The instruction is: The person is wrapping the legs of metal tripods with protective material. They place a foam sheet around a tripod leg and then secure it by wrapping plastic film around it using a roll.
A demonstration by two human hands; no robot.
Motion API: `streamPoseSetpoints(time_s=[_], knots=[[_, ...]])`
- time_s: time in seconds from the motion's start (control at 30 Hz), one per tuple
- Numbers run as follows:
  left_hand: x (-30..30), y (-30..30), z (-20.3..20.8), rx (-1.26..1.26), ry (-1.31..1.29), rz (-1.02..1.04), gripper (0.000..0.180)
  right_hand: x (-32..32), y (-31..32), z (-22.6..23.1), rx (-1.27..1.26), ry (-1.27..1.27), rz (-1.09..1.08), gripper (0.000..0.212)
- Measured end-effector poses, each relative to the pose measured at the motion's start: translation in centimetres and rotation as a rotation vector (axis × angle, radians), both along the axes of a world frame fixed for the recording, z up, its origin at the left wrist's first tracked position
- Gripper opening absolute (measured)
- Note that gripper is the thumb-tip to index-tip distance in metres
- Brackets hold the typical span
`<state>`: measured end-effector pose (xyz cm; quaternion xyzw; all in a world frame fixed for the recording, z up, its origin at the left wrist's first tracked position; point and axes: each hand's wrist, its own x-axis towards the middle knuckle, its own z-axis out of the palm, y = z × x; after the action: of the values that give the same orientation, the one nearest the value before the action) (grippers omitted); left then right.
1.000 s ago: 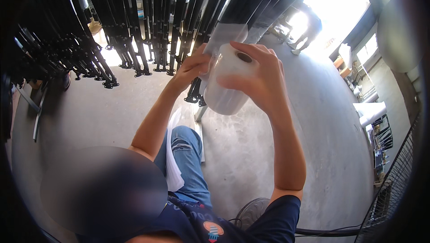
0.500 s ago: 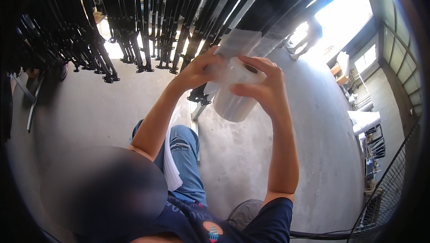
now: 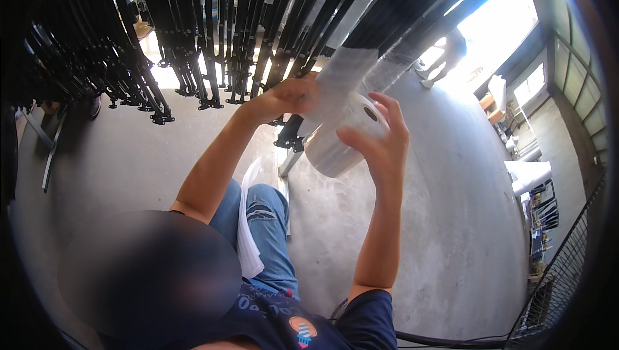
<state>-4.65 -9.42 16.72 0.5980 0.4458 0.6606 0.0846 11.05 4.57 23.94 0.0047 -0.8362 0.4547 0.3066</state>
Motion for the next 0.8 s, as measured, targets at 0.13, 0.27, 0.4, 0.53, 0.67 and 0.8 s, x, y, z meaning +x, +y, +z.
streamPoseSetpoints(time_s=[0.13,0.27,0.4,0.53,0.67,0.8], knots=[[1.0,0.2,0.0,0.009,-0.061,0.076,0.024,-0.2,-0.5,0.2,0.012,-0.027,-0.036,0.059],[1.0,0.7,0.1,-0.024,0.094,0.202,0.024,-0.2,-0.6,-0.4,0.084,-0.01,-0.145,0.065],[1.6,1.4,-0.1,0.04,0.06,0.226,0.023,-1.2,-1.8,-3.8,-0.231,0.236,-0.26,0.074],[1.7,1.4,-0.1,0.063,0.041,0.311,0.02,-0.6,-2.5,-6.5,-0.851,0.38,0.117,0.075],[1.1,0.1,-0.2,0.084,0.045,0.316,0.016,0.0,-2.5,-7.6,-0.996,0.311,0.477,0.075],[1.0,-0.1,0.0,0.051,0.008,0.226,0.014,-1.0,-0.9,-9.5,-0.986,0.244,0.626,0.059]])
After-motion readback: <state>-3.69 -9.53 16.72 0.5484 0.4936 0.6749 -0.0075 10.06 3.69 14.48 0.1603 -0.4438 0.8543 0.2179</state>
